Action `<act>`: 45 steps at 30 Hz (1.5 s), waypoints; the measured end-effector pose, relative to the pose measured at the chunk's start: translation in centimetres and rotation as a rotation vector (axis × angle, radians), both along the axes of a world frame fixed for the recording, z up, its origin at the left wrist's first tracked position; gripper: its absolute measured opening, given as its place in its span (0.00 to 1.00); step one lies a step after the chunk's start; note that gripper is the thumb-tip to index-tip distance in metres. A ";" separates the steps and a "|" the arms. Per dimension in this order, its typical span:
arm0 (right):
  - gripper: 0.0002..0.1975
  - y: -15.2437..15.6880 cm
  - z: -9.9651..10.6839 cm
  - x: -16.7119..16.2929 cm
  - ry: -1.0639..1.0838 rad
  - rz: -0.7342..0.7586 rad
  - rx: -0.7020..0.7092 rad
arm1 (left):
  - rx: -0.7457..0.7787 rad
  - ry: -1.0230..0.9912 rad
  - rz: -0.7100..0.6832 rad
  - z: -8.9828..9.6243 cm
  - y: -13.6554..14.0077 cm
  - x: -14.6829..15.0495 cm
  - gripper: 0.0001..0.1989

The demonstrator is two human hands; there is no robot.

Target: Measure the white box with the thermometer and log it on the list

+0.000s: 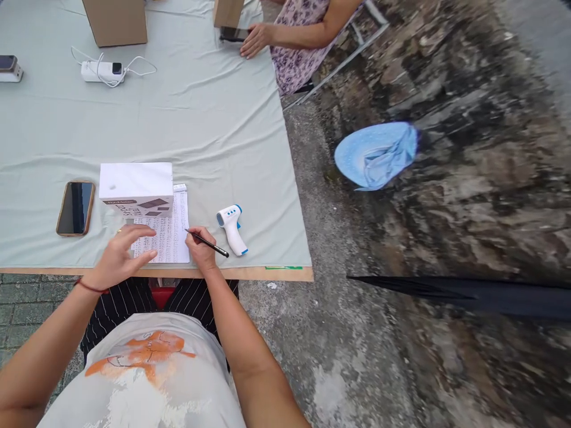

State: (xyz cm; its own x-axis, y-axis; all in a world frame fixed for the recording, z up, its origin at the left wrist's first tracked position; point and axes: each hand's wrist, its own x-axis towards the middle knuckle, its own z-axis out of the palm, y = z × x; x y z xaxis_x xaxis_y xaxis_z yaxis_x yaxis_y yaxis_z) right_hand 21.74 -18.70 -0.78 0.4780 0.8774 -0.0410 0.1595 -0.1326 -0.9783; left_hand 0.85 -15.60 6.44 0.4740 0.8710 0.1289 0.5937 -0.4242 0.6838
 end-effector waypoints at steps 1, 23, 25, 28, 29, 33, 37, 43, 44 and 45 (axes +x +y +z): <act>0.08 0.0 0.0 0.0 -0.031 -0.006 -0.001 | 0.032 0.042 -0.081 0.0 -0.2 0.9 0.17; 0.07 -0.7 -1.0 0.1 -0.192 0.045 0.077 | 0.296 0.470 -0.215 -4.6 -3.9 6.3 0.20; 0.07 -0.7 -1.0 0.1 -0.199 0.048 0.079 | 0.298 0.471 -0.215 -4.6 -4.0 6.3 0.20; 0.07 -0.7 -0.9 0.2 -0.212 0.056 0.073 | 0.309 0.469 -0.210 -4.6 -3.9 6.3 0.20; 0.07 -0.7 -0.9 0.2 -0.219 0.061 0.071 | 0.314 0.467 -0.211 -4.6 -3.9 6.3 0.19; 0.08 -0.7 -0.7 0.2 -0.231 0.070 0.068 | 0.329 0.462 -0.218 -4.6 -4.0 6.3 0.19; 0.07 -0.7 -0.5 0.2 -0.231 0.071 0.065 | 0.327 0.463 -0.220 -4.5 -3.9 6.3 0.20; 0.07 -0.7 -0.4 0.2 -0.232 0.073 0.063 | 0.305 0.462 -0.224 -4.6 -3.9 6.3 0.21; 0.07 -0.7 -0.5 0.2 -0.231 0.070 0.061 | 0.301 0.461 -0.224 -4.6 -3.9 6.2 0.21; 0.07 -0.7 -0.5 0.2 -0.228 0.065 0.059 | 0.299 0.460 -0.224 -4.6 -4.0 6.2 0.21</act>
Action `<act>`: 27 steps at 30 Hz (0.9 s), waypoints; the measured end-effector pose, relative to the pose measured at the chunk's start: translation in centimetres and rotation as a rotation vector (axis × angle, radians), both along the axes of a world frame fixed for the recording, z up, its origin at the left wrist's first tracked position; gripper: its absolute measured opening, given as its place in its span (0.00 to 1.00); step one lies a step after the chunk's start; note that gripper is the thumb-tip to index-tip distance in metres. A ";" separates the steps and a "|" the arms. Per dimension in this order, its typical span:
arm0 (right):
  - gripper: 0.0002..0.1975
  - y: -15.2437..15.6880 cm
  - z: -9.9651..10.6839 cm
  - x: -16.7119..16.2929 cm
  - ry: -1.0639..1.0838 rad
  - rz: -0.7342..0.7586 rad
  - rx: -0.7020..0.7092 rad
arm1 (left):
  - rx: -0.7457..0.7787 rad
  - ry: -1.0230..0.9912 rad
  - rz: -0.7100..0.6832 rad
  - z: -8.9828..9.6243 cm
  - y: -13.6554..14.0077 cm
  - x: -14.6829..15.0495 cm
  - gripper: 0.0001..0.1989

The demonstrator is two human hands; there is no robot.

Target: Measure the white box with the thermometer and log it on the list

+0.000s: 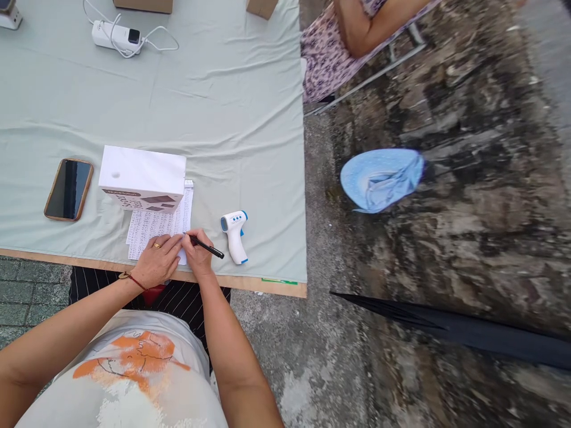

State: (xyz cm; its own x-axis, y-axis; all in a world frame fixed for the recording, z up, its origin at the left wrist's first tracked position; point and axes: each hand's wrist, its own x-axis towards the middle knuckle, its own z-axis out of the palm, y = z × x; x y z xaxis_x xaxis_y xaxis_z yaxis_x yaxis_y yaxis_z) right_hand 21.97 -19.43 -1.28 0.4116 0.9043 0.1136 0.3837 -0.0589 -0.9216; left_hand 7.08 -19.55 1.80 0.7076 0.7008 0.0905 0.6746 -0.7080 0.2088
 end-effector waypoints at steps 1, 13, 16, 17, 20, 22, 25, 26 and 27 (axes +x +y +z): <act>0.07 0.0 0.0 0.0 0.004 -0.007 -0.001 | 0.000 -0.001 0.001 0.0 0.0 0.0 0.22; 0.06 0.0 -0.3 0.1 -0.013 -0.015 -0.003 | -0.014 0.005 0.003 0.0 0.0 0.0 0.22; 0.07 0.0 -0.2 0.1 -0.006 -0.013 -0.008 | -0.020 0.010 0.002 0.1 0.0 0.0 0.22; 0.07 0.0 -0.2 0.1 -0.004 -0.009 -0.008 | -0.020 0.011 0.001 0.1 0.0 0.0 0.22; 0.07 0.0 -0.1 0.0 -0.004 -0.007 -0.006 | -0.019 0.014 0.001 0.2 0.0 0.1 0.22; 0.06 0.0 -0.1 0.0 0.001 -0.010 -0.002 | -0.018 0.017 0.002 0.2 0.0 0.1 0.21; 0.06 0.0 -0.1 0.0 0.003 -0.009 0.000 | -0.015 0.016 0.001 0.2 0.0 0.1 0.21; 0.06 0.0 -0.1 0.0 0.002 -0.008 -0.003 | -0.012 0.013 0.000 0.2 0.0 0.1 0.21; 0.06 0.0 -0.1 0.0 0.000 -0.009 -0.006 | -0.008 0.009 -0.001 0.2 0.0 0.1 0.21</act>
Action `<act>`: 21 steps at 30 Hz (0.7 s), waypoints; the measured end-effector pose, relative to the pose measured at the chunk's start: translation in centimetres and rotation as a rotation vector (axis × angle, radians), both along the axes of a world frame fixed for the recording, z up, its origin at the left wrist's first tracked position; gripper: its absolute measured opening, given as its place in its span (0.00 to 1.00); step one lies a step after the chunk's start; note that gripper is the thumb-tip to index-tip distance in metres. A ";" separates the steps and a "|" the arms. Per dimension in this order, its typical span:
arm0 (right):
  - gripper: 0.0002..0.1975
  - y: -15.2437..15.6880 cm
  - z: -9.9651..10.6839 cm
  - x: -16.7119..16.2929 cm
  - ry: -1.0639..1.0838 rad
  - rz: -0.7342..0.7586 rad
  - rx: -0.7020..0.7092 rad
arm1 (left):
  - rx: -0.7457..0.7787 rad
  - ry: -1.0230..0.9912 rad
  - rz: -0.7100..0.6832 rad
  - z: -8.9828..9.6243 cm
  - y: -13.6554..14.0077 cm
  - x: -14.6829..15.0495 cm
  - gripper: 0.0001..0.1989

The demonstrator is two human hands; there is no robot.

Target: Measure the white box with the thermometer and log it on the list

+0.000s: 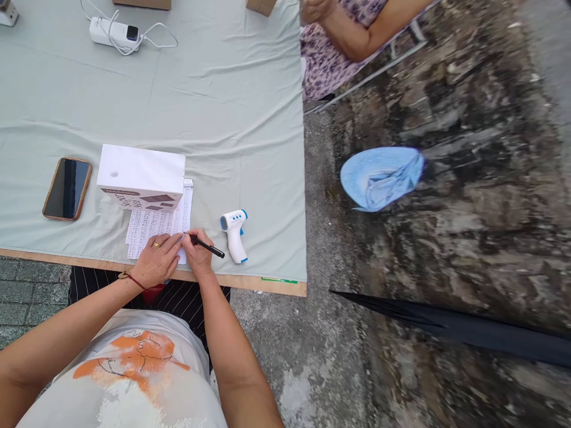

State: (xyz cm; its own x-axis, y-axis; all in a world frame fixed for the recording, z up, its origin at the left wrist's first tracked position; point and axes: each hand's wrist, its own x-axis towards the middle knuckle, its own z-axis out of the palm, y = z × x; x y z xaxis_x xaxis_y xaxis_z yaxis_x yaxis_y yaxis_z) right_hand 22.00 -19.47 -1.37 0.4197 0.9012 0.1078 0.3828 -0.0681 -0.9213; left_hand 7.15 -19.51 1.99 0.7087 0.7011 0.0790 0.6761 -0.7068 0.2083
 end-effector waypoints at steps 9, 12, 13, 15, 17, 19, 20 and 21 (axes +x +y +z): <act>0.06 0.0 -0.1 0.0 -0.012 -0.024 0.003 | 0.004 -0.009 0.002 0.1 0.0 0.0 0.21; 0.07 0.0 -0.1 0.0 -0.011 -0.057 0.008 | -0.002 -0.008 0.002 0.0 0.0 0.0 0.21; 0.07 0.0 -0.2 -0.1 -0.011 -0.064 0.009 | -0.004 -0.007 0.001 0.0 0.0 0.0 0.21; 0.07 0.0 -0.2 -0.1 -0.008 -0.064 0.008 | -0.004 -0.007 0.001 0.0 0.0 0.0 0.21; 0.06 0.0 -0.1 -0.1 0.000 -0.057 0.003 | 0.000 -0.008 0.002 0.0 0.0 0.0 0.21; 0.06 0.1 -0.1 -0.1 0.010 -0.051 -0.001 | 0.004 -0.008 0.002 0.0 0.0 0.0 0.21; 0.06 0.1 -0.1 -0.1 0.012 -0.049 -0.001 | 0.004 -0.008 0.002 0.0 0.0 0.0 0.21; 0.06 0.1 0.0 -0.1 0.012 -0.047 0.000 | 0.003 -0.007 0.001 0.0 0.0 0.0 0.21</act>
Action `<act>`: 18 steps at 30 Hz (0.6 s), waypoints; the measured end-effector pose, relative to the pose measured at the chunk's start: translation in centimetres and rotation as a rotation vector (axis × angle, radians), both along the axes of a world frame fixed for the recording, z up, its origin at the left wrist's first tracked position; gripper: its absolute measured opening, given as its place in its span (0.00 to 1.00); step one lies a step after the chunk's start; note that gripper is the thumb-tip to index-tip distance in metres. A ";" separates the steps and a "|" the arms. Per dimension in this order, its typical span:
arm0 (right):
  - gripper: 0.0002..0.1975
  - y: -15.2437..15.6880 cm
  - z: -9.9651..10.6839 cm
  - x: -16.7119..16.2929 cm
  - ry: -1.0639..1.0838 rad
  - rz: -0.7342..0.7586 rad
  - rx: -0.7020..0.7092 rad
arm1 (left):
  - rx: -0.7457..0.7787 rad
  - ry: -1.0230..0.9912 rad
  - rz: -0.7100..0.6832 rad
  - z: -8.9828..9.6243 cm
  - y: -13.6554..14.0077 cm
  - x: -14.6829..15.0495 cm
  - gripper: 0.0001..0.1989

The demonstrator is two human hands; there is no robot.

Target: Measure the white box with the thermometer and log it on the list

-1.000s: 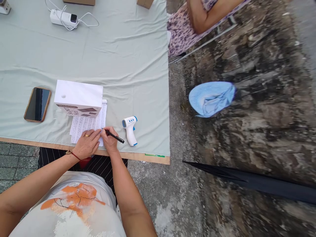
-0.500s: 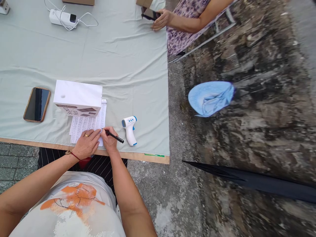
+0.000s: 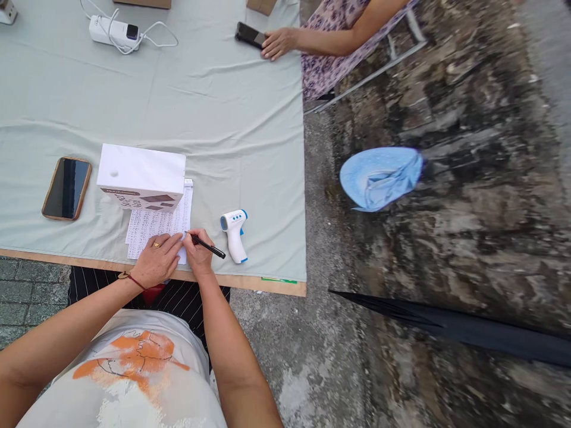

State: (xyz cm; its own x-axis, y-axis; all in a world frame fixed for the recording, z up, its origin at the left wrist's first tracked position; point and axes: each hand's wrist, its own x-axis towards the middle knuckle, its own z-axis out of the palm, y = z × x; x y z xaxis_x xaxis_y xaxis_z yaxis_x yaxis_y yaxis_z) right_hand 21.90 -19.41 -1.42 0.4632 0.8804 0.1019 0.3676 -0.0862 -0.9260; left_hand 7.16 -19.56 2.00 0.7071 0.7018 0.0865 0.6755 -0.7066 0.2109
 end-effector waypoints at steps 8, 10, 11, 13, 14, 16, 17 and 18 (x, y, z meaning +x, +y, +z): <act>0.06 0.0 -0.1 0.1 -0.022 0.005 -0.002 | -0.018 0.010 -0.005 0.2 0.0 0.0 0.22; 0.06 0.0 -0.1 0.0 -0.030 0.001 0.000 | -0.019 0.009 -0.002 0.2 0.0 0.0 0.22; 0.06 0.0 -0.1 0.0 -0.030 0.000 0.001 | -0.020 0.008 -0.001 0.2 0.0 0.0 0.22; 0.06 0.0 -0.1 0.0 -0.024 -0.004 0.003 | -0.017 0.006 0.000 0.1 0.0 0.0 0.21; 0.06 0.0 -0.1 0.0 -0.018 -0.005 0.003 | -0.015 0.005 -0.001 0.1 0.0 0.0 0.21; 0.06 -0.1 0.0 0.0 -0.008 -0.006 0.004 | -0.012 0.003 -0.002 0.1 0.1 0.0 0.21; 0.06 0.0 0.0 0.0 -0.006 -0.004 0.005 | -0.010 0.002 -0.002 0.1 0.1 0.0 0.21; 0.06 0.0 0.0 0.0 -0.008 -0.001 0.005 | -0.008 0.000 -0.002 0.1 0.1 0.0 0.20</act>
